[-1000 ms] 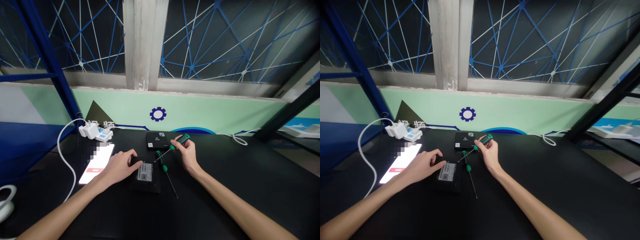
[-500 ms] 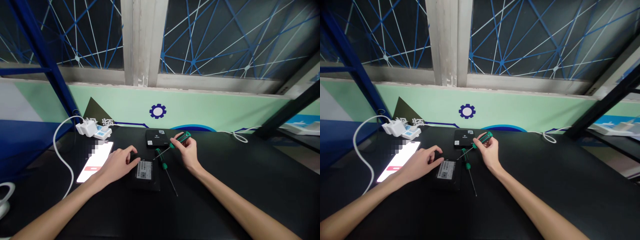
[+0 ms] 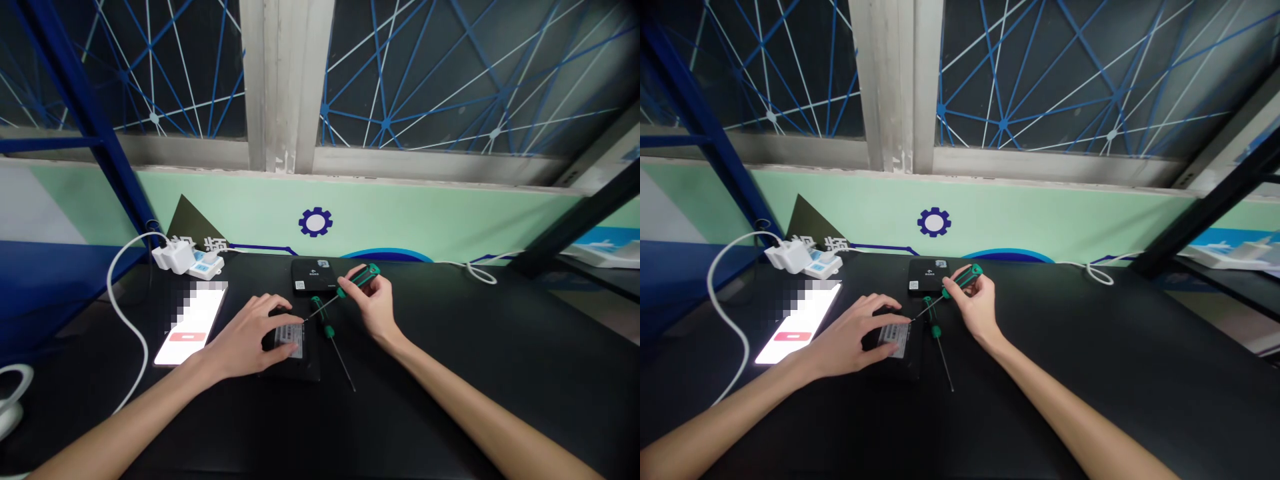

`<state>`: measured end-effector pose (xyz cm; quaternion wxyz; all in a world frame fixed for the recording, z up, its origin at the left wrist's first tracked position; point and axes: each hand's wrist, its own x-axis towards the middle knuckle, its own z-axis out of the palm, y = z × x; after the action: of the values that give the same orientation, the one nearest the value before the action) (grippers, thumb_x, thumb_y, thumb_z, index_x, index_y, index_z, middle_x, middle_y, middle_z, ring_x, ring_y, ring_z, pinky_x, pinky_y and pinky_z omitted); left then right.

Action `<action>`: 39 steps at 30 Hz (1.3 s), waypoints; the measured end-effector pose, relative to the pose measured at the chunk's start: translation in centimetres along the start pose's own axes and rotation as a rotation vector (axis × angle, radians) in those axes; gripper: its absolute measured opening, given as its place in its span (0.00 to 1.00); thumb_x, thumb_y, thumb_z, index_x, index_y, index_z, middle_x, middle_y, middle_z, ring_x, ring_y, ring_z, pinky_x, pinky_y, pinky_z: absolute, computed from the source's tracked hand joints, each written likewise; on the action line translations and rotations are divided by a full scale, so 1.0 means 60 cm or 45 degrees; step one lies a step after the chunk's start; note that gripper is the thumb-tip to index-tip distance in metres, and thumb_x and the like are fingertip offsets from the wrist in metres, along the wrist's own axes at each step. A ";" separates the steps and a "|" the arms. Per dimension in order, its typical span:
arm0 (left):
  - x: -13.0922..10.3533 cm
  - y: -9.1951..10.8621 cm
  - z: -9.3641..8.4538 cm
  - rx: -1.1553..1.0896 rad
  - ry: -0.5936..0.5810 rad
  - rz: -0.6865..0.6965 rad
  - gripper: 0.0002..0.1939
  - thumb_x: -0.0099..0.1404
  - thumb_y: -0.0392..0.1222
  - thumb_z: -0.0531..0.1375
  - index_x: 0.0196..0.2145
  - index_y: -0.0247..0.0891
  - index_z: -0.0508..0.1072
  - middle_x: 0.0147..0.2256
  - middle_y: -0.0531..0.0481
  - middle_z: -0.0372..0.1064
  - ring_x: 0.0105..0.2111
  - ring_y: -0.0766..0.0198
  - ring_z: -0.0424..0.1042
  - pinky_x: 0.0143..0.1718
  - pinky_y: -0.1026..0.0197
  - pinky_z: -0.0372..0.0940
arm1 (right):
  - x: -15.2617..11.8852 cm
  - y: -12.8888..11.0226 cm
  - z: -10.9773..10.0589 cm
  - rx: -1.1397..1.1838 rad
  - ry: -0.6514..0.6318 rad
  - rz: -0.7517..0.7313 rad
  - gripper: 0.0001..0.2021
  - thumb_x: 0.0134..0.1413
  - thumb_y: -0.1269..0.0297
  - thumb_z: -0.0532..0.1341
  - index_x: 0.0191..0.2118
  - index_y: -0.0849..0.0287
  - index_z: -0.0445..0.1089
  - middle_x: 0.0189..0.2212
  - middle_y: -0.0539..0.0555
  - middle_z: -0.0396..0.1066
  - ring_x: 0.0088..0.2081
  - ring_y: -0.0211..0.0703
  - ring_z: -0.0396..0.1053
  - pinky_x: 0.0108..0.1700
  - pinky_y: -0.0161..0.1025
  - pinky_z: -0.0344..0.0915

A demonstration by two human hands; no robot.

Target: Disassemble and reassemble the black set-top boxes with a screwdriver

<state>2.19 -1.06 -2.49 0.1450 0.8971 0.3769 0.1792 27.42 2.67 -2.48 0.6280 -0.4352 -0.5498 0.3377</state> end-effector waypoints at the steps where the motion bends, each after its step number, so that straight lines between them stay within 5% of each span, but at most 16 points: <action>1: 0.000 -0.001 0.001 0.002 0.001 0.008 0.18 0.70 0.50 0.59 0.57 0.53 0.71 0.56 0.45 0.64 0.54 0.49 0.64 0.56 0.45 0.59 | -0.001 0.000 0.001 -0.003 -0.005 -0.002 0.15 0.45 0.54 0.71 0.28 0.57 0.67 0.22 0.47 0.63 0.23 0.36 0.58 0.28 0.37 0.58; 30: 0.000 -0.005 0.004 0.036 0.006 0.090 0.20 0.71 0.48 0.58 0.60 0.53 0.67 0.55 0.46 0.64 0.53 0.50 0.66 0.55 0.44 0.60 | -0.004 0.000 0.007 -0.043 -0.022 0.014 0.17 0.44 0.53 0.71 0.27 0.58 0.67 0.20 0.45 0.61 0.21 0.35 0.57 0.24 0.35 0.57; 39: 0.000 -0.010 0.002 0.104 0.118 -0.067 0.20 0.70 0.54 0.57 0.56 0.44 0.67 0.51 0.46 0.69 0.49 0.52 0.69 0.50 0.49 0.64 | 0.001 0.009 0.001 -0.072 0.051 -0.034 0.15 0.44 0.54 0.71 0.27 0.58 0.68 0.20 0.46 0.63 0.21 0.35 0.59 0.26 0.35 0.60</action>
<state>1.84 -0.67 -2.84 0.0954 0.8828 0.4137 0.2012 27.39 2.95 -2.95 0.6306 -0.4522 -0.5522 0.3048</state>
